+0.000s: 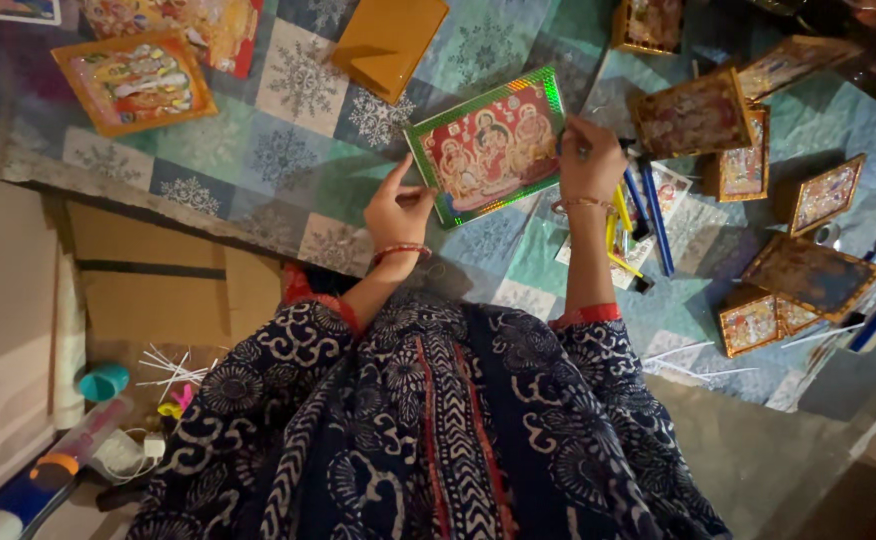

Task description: The person places a printed religious image onto a green frame backing on the table, aligns it, and works around its edges with yellow and blue pens, then sets the assembled framed print on the table among other finished frames.

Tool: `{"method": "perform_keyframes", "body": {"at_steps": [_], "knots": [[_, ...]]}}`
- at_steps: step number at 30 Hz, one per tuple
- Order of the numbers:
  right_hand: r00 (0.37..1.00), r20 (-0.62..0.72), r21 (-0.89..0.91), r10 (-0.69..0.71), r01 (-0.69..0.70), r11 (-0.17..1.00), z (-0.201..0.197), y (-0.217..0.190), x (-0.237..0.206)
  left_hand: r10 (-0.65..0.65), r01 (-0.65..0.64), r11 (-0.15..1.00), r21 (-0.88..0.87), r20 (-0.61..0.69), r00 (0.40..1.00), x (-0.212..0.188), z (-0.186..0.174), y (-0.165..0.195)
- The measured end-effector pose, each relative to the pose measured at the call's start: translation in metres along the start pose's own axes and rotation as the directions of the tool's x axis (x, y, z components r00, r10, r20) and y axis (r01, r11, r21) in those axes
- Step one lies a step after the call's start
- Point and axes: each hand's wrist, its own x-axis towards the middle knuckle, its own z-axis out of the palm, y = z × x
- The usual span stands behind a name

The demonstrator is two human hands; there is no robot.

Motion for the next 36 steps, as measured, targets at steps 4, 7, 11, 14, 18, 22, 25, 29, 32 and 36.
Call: {"method": "perform_keyframes", "body": {"at_steps": [4, 7, 11, 14, 18, 22, 25, 29, 32, 36], "knots": [[0.999, -0.002, 0.018, 0.036, -0.036, 0.999, 0.001, 0.0, -0.001, -0.036, 0.036, 0.999, 0.015, 0.009, 0.999, -0.001, 0.001, 0.006], [0.999, -0.01, 0.016, 0.044, -0.044, 0.999, 0.003, -0.001, -0.002, -0.013, 0.012, 1.0, 0.028, 0.032, 0.999, -0.001, -0.001, 0.009], [0.999, -0.015, 0.009, 0.048, -0.048, 0.999, 0.004, -0.003, -0.003, 0.013, -0.012, 0.999, -0.053, 0.02, 1.0, -0.002, 0.0, 0.008], [0.998, 0.014, -0.019, 0.068, -0.067, 0.998, 0.003, -0.004, -0.004, 0.01, -0.01, 1.0, -0.029, 0.0, 1.0, -0.002, 0.004, 0.002], [0.999, -0.008, -0.027, 0.046, -0.046, 0.999, 0.002, -0.004, -0.002, -0.068, 0.063, 0.993, -0.095, -0.054, 0.996, 0.001, 0.014, -0.014], [0.996, 0.044, -0.002, 0.073, -0.073, 0.997, 0.0, -0.003, 0.003, -0.057, 0.051, 0.96, -0.276, -0.015, 0.998, 0.014, 0.026, -0.03], [0.998, 0.017, 0.012, 0.06, -0.06, 0.998, -0.001, -0.005, 0.005, -0.054, 0.054, 0.964, -0.261, 0.009, 0.999, 0.015, 0.031, -0.034], [0.99, 0.028, 0.005, 0.135, -0.136, 0.991, -0.002, -0.006, 0.003, -0.065, 0.117, 0.916, -0.383, 0.147, 0.987, 0.032, 0.022, -0.032], [0.986, 0.097, 0.099, 0.137, -0.146, 0.984, -0.003, -0.004, -0.001, -0.149, 0.225, 0.886, -0.405, 0.212, 0.966, 0.053, 0.004, -0.03], [0.961, 0.208, 0.201, 0.183, -0.225, 0.954, 0.007, -0.007, -0.014, -0.076, 0.143, 0.941, -0.307, 0.221, 0.972, 0.084, -0.023, -0.029]]}}
